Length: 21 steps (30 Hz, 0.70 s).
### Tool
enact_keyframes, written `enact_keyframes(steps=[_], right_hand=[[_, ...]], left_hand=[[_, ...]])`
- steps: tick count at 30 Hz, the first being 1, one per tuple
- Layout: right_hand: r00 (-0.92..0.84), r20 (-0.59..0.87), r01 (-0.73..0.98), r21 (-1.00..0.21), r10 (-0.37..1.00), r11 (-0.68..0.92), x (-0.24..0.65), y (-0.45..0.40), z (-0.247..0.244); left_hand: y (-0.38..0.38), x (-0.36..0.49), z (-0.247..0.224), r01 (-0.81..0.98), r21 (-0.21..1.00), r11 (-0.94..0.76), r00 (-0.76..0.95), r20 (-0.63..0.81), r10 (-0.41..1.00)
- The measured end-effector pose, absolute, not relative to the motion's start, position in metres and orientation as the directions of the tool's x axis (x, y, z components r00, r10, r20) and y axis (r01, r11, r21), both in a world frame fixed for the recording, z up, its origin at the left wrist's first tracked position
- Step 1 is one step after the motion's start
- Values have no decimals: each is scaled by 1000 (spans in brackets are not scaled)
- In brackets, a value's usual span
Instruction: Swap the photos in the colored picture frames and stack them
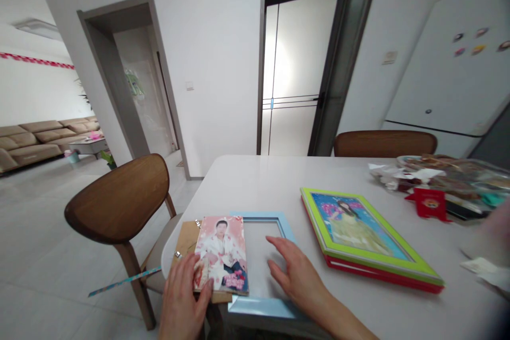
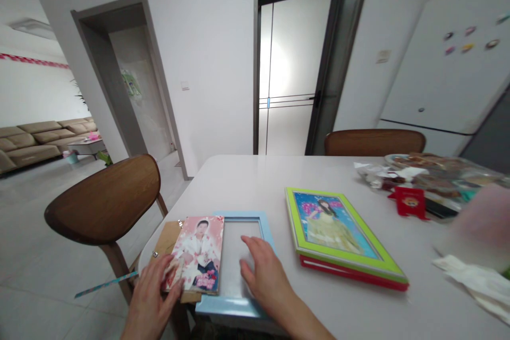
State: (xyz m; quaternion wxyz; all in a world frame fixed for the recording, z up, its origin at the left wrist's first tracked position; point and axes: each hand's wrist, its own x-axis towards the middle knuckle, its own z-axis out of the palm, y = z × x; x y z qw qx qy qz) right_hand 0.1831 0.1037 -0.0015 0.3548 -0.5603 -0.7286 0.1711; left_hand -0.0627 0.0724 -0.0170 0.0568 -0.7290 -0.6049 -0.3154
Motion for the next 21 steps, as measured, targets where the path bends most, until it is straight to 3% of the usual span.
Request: enact_keyframes(steps=[3,5,9,13,15,17,19,21], right_hand=[[-118,145,369,-912,982,179,146,112,-5],[-101,60,148,-986,993,75,124,120,-3],[-53,88,-148,-986,995,79,105,123,22],[-44,180,-237,-957,983,164,115,113,48],[-3,125,-203,-972,992,122,125,110,47],[36,-28,-182,-983,999,-21,135,111,38],[32,-147,-233,-963,989,-135,145,112,28],[27,-138,-280,-952,990,-125,157,115,21]], left_hand=[[70,-46,-17,871,280,-404,220,512,830],[69,-34,-17,839,283,-465,297,478,827],[76,-18,-9,772,374,-514,280,525,803],[88,-7,15,547,671,-500,-10,603,798],[90,2,27,320,863,-391,-219,469,855],[91,15,34,2,963,-271,-320,258,912],[91,26,32,-273,945,-178,-275,101,956],[90,32,22,-381,917,-121,-199,47,979]])
